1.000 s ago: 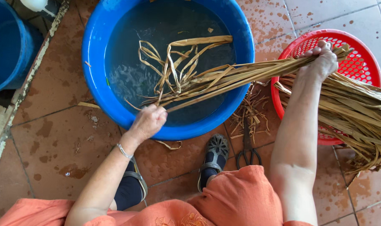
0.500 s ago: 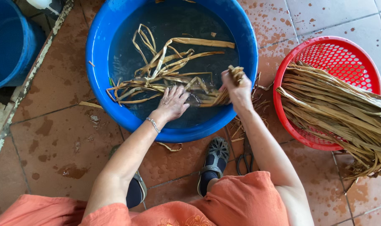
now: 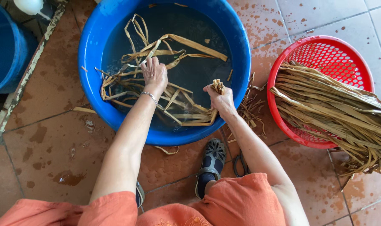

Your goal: The person sits on a tiled floor and processes dried palm-like leaves. They use scissors to trim the ends of the leaves, then peel and separate the fibers by hand, placing the processed pieces into a red basket.

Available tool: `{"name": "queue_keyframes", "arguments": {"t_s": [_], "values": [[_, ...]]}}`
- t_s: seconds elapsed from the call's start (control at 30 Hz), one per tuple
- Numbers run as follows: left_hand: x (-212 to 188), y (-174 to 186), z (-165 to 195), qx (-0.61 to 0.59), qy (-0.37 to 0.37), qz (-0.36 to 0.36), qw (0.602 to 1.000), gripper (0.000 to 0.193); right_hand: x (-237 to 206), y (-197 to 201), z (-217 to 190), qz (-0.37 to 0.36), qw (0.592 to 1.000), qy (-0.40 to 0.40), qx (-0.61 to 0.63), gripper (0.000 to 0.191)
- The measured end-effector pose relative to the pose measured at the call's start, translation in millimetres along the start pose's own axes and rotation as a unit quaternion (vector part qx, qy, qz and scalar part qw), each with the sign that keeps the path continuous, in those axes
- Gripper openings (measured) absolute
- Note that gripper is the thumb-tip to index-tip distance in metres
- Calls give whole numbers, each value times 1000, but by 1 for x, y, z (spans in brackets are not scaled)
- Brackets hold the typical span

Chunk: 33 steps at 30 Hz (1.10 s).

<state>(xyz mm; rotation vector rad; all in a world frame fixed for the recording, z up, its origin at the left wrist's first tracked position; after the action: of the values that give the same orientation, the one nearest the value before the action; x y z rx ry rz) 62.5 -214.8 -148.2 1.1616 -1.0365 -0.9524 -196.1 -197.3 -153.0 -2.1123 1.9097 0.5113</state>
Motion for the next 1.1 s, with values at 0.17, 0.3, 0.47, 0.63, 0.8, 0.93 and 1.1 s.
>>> {"name": "queue_keyframes", "arguments": {"t_s": [0.17,0.3,0.47,0.63,0.8,0.93,1.1], "values": [[-16,12,22,-291,48,-31,955,18,-10,-3,-12,-19,999,37,8,16],[-43,-2,53,-643,159,-196,723,23,-34,-5,-49,-11,964,248,-94,25],[-70,-12,76,-724,268,-244,587,21,-59,-8,-76,14,910,383,-158,40],[-82,-14,82,-712,264,-231,608,33,-70,-4,-83,1,895,411,-174,35],[-85,-11,87,-672,191,-250,671,40,-69,2,-88,-3,889,423,-174,28],[-81,12,92,-648,120,-173,732,37,-63,7,-89,9,880,449,-154,21],[-82,99,99,-487,-155,201,835,25,-26,25,-42,-8,991,116,63,10]]}}
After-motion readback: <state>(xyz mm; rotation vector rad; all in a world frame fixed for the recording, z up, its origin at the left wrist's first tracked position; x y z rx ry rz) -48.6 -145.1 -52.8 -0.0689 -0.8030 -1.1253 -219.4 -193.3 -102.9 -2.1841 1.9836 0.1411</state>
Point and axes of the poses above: each hand's wrist, its own x-axis towards the middle knuckle, its own y-axis out of the back of the hand, z = x × y, the point moved 8 cm from there along x, towards the middle knuckle, and after that the axes turned 11 degrees about z, right-handed, at the moved point
